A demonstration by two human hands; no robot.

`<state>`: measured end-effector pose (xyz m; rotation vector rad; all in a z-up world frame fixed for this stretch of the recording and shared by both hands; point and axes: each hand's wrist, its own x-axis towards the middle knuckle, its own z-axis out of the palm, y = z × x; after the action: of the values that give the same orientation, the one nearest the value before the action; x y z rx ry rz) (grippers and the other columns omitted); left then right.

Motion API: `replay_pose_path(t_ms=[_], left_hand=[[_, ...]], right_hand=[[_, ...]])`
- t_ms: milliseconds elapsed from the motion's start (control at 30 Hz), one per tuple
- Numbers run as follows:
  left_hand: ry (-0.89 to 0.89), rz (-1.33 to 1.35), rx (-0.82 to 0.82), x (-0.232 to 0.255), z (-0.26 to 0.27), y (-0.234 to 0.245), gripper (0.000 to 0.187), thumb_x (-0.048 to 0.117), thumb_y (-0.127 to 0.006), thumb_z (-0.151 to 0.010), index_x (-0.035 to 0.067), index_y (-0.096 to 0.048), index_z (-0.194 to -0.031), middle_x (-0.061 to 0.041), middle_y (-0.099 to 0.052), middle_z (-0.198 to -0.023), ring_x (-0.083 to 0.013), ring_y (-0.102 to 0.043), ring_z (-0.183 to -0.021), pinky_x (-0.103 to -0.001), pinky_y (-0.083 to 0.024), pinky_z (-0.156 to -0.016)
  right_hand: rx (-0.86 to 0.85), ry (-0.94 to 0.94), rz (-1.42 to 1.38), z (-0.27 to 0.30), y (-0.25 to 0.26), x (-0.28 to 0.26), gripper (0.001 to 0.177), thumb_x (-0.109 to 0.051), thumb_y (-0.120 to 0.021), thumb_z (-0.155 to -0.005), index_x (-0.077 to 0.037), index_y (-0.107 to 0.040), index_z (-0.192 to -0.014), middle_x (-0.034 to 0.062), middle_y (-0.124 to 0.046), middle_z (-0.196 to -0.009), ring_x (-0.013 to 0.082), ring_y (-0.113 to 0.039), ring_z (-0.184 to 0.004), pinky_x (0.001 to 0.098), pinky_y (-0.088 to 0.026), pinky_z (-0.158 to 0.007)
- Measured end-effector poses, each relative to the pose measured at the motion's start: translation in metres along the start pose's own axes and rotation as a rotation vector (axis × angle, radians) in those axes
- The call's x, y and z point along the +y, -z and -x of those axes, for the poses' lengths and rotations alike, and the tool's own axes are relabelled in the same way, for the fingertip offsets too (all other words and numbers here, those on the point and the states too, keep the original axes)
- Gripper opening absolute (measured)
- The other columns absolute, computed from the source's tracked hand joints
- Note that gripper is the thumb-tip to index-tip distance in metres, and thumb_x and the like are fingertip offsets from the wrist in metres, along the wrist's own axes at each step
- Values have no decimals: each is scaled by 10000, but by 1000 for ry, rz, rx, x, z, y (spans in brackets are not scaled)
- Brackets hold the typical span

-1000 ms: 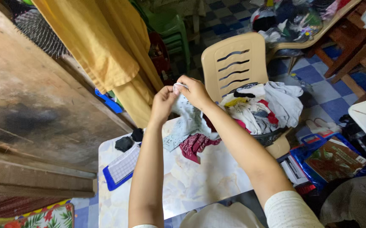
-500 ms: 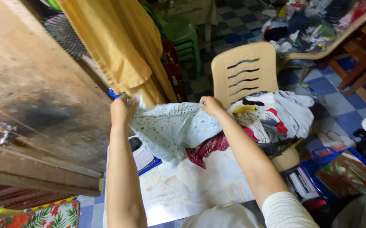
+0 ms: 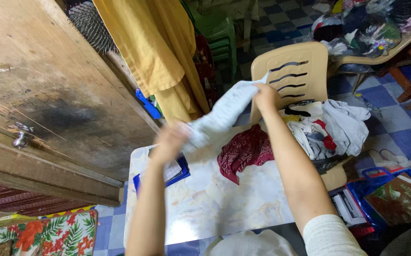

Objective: The person folds various pieces of clothing, including a patterned cloth and a red bandana, by hand on a table.

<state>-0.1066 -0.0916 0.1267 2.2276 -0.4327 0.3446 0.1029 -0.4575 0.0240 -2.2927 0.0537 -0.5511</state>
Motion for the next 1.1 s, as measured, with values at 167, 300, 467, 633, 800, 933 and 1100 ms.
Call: replay_pose_path(t_ms=[167,300,467,633,800,933,1100], left_hand=[[103,243,-630,-11,54,-137,308,358,-598,-1065,67,-682,-1121,-34,-683,-992,-135,-626,-942,-322,-519,-872],[1,500,-738,-22,50,-167,208,270,-618,-1063,72,-657,-1114,-79,-689,-1033,-166,-614,-979,-343,-513,-878],[-13,-61,-313,-50,-22,-165,152,131,-716,-873,132,-751,-1021,-142,-719,-871,-306,-684,-807,-405,-535,-735],[-33,-25,-48,-59,-57,-163,212,68,-724,-831,74,-724,-1043,-140,-741,-997,-265,-706,-816,-359,-561,-760],[-34,186,2,-65,-70,-162,151,29,-740,-790,46,-704,-936,-154,-586,-1365,-207,-692,-794,-318,-563,-728],[40,605,-138,-83,-82,-165,68,23,-734,-848,19,-716,-913,-98,-488,-1477,-91,-665,-1042,-276,-536,-837],[154,624,-177,-111,-89,-159,67,23,-736,-864,17,-710,-926,-99,-679,-1118,-103,-666,-903,-259,-544,-808]], right_hand=[[-101,-296,-472,62,-24,118,323,2,-556,-932,-100,-767,-1154,118,-756,-1092,244,-691,-979,335,-526,-815],[-143,-731,-758,87,-24,135,296,-90,-501,-1031,-105,-769,-1155,76,-740,-1093,203,-637,-957,329,-476,-779],[-316,24,-332,84,-43,89,341,46,-591,-868,-78,-763,-1136,105,-767,-1110,182,-710,-951,283,-535,-848],[-646,14,-498,89,-29,26,576,115,-481,-841,-147,-732,-1289,79,-726,-1268,117,-642,-823,245,-505,-705],[-789,33,-699,90,-27,11,540,120,-459,-835,-66,-725,-1266,47,-728,-1280,68,-602,-799,192,-485,-682],[-864,45,-699,89,-32,14,490,116,-483,-845,-28,-742,-1235,85,-764,-1223,116,-635,-942,234,-487,-837],[-887,128,-655,83,-23,8,474,113,-470,-799,-6,-768,-1147,106,-772,-1191,166,-691,-1150,281,-480,-1040]])
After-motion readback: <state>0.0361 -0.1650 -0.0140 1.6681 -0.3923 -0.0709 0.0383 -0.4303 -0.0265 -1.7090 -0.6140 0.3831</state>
